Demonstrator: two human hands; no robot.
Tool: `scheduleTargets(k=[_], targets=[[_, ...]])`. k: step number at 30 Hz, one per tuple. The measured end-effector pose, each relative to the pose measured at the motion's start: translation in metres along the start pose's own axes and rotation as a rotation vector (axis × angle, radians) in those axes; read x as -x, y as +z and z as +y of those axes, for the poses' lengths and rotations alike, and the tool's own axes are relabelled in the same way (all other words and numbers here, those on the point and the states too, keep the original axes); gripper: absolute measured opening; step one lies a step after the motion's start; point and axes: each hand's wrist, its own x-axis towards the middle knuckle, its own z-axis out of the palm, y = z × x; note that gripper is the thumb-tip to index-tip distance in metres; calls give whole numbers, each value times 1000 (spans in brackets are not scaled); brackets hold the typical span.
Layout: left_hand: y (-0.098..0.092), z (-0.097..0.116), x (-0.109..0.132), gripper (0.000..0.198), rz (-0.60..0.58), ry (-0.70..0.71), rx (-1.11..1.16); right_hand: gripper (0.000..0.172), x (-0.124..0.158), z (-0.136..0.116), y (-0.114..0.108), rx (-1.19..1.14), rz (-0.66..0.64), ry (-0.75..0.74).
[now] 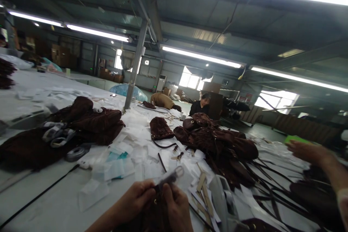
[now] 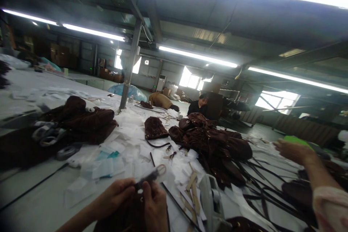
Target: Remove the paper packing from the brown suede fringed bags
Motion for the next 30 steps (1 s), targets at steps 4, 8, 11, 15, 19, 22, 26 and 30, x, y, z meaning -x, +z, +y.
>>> scheduleTargets(k=[4, 8, 11, 15, 19, 22, 26, 30], targets=[[10, -12, -4, 30, 167, 8, 41, 45, -5, 10, 10, 136, -3, -70], [11, -17, -9, 25, 230, 35, 217, 49, -9, 19, 15, 175, 44, -71], [8, -19, -11, 25, 310, 67, 247, 50, -12, 23, 18, 156, 34, -71], [7, -23, -14, 20, 446, 103, 173, 53, -18, 29, 26, -29, 13, 43], [8, -29, -21, 20, 386, 90, 211, 53, -27, 32, 27, -44, 84, 63], [4, -35, -28, 23, 419, 51, 320, 51, -30, 33, 26, 139, 115, -21], [0, -49, -35, 26, 544, 7, 485, 46, -30, 42, 31, 427, 309, -167], [-1, -57, -38, 26, 456, 15, 460, 28, -32, 52, 40, 479, 310, -285]])
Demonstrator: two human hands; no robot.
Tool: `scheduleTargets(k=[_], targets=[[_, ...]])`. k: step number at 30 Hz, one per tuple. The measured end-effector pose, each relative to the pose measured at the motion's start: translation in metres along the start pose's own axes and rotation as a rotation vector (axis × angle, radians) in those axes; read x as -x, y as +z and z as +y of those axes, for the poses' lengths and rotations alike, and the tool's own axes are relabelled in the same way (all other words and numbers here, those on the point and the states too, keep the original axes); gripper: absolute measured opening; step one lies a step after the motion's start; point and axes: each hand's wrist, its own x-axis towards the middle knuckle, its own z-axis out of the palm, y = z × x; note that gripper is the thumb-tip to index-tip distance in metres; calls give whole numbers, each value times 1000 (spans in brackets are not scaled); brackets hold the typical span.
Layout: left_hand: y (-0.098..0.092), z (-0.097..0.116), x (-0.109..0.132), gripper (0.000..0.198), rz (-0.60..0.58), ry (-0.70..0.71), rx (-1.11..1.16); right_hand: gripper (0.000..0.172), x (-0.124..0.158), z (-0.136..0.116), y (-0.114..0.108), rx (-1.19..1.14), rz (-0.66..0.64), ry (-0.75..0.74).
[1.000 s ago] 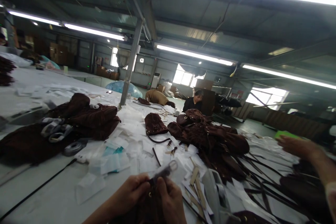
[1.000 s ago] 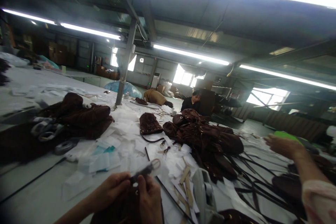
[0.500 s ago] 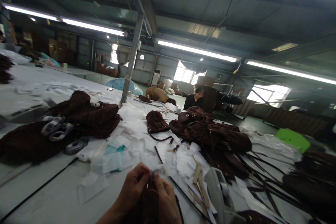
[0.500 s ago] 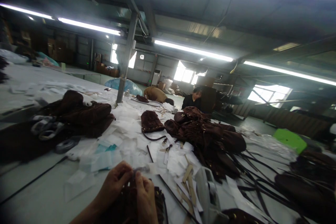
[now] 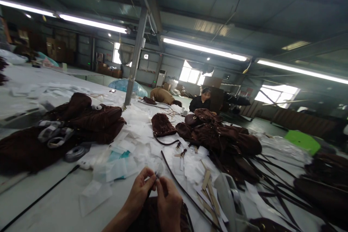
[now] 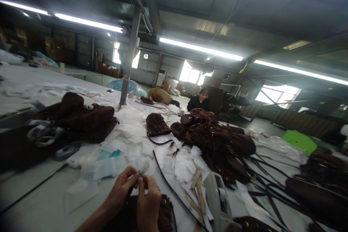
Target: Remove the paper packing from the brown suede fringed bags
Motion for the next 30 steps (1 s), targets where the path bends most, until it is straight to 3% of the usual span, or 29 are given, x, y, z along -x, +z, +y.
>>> scheduleTargets(k=[4, 9, 13, 17, 20, 22, 25, 27, 30], targets=[[-10, 5, -1, 24, -104, -54, -108, 26, -5, 2, 5, 32, 3, -44], [-41, 1, 1, 31, -276, -93, -200, 26, -7, 11, 8, 75, -10, -58], [-52, -12, 7, 23, -204, -154, -286, 26, 4, 12, 21, 127, -99, -120], [-43, -9, 9, 23, -104, -7, -278, 30, 14, 4, 30, 112, -159, -198], [-47, 1, 11, 25, -215, -19, -333, 25, 13, 3, 25, 64, -149, -129], [-61, 4, 17, 31, -289, -74, -389, 23, 8, 7, 20, 48, -131, -65], [-88, -3, 32, 36, -289, -157, -452, 23, 2, 12, 17, 63, -106, -37], [-99, -9, 41, 36, -238, -163, -510, 23, 2, 12, 22, 107, -120, -91], [-96, -13, 46, 30, -149, -109, -636, 26, 12, 4, 35, 260, -193, -317]])
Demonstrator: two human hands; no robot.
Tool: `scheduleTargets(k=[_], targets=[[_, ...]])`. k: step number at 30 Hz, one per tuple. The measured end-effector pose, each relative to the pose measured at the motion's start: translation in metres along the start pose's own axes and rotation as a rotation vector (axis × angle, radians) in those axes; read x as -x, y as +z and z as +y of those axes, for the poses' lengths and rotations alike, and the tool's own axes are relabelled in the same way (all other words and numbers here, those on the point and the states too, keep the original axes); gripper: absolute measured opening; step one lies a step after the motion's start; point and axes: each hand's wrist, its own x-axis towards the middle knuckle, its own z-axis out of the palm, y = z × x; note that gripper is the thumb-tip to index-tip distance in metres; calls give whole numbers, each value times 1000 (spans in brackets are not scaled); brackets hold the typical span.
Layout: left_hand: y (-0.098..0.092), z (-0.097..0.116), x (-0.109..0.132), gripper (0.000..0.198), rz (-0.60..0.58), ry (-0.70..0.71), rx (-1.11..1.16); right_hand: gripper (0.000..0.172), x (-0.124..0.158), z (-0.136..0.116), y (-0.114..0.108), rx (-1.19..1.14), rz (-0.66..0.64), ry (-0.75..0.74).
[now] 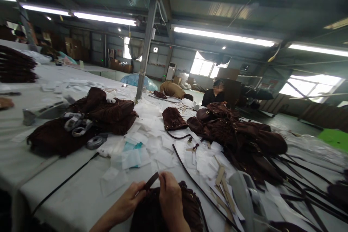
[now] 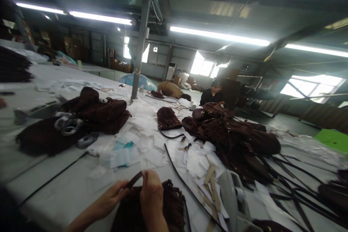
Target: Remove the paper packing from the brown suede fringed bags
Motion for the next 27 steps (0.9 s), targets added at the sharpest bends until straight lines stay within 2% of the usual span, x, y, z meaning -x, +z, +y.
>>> scheduleTargets(k=[2, 4, 6, 7, 9, 11, 15, 18, 20, 21, 23, 25, 27], targets=[[5, 8, -4, 26, 7, 39, -13, 28, 8, -10, 7, 92, -45, -171], [7, 16, -8, 24, -43, 82, 46, 27, 16, -13, 9, 148, -70, -280], [5, 15, -7, 21, -100, 76, 131, 25, 23, -9, 5, 175, -86, -283], [3, 11, -4, 25, -132, 52, 173, 24, 26, -5, 2, 179, -92, -246], [0, -1, 6, 49, -177, -13, 241, 20, 28, 2, -3, 162, -100, -127], [1, -12, 15, 62, -161, -49, 276, 20, 30, 6, -3, 161, -88, -75], [10, -12, 19, 62, -1, -31, 332, 24, 42, -5, 17, 198, -73, -302], [15, -2, 18, 59, -57, -37, 476, 24, 54, -10, 32, 179, -39, -346], [17, 1, 18, 54, -108, -62, 584, 22, 60, -7, 38, 125, -22, -303], [19, 1, 18, 49, -92, -85, 623, 23, 62, -4, 40, 85, -18, -281], [25, 0, 18, 41, 17, -148, 655, 26, 65, 1, 42, -50, -46, -199], [32, -1, 16, 42, 129, -190, 611, 35, 64, 7, 41, -262, -69, 26], [39, 0, 14, 43, 143, -135, 478, 50, 59, 13, 36, -524, -91, 409]])
